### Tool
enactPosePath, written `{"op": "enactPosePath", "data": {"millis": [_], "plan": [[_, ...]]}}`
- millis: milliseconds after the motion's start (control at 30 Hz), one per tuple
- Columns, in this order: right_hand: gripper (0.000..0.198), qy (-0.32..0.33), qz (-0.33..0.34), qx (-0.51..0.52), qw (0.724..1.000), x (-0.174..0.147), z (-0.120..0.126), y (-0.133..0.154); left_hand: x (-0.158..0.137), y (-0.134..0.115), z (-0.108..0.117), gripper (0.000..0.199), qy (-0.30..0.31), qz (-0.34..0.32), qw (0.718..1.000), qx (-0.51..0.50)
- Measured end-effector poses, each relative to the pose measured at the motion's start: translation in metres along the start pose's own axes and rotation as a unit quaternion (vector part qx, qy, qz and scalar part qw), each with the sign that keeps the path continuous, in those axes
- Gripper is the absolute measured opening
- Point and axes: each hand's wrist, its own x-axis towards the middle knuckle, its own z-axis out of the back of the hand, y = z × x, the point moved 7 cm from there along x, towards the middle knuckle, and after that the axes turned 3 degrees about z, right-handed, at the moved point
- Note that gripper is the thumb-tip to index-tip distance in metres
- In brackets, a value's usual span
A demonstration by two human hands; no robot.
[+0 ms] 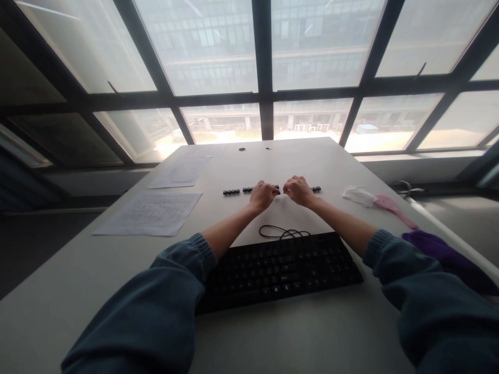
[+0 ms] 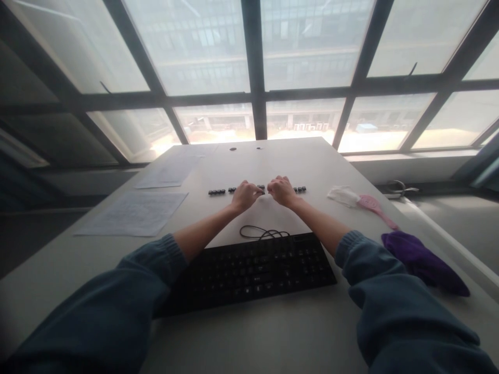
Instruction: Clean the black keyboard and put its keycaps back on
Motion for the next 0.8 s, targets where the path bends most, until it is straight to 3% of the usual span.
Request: {"op": "enactPosePath", "data": {"millis": [100, 200, 300, 500, 633, 800], "plan": [[0.013, -0.055, -0.010, 0.073, 0.996, -0.014, 0.023, 0.009, -0.023, -0.003, 0.026, 0.019, -0.011, 0.014, 0.999, -0.041], [0.009, -0.112, -0.008, 0.202, 0.973, -0.043, 0.052, 0.025, -0.059, -0.013, 0.052, 0.015, 0.010, 0.032, 0.990, -0.136], [0.007, -0.106, -0.008, 0.277, 0.955, -0.079, 0.072, 0.045, -0.099, -0.030, 0.065, 0.021, 0.052, 0.044, 0.979, -0.191], [0.008, -0.018, -0.041, 0.344, 0.938, -0.141, 0.070, 0.077, -0.154, -0.059, 0.046, 0.017, 0.119, 0.042, 0.962, -0.241], [0.012, 0.013, -0.050, 0.343, 0.938, -0.158, 0.060, 0.086, -0.160, -0.060, 0.031, 0.016, 0.127, 0.038, 0.959, -0.252], [0.012, 0.019, -0.055, 0.342, 0.938, -0.160, 0.058, 0.088, -0.160, -0.057, 0.029, 0.015, 0.118, 0.029, 0.968, -0.220]]}}
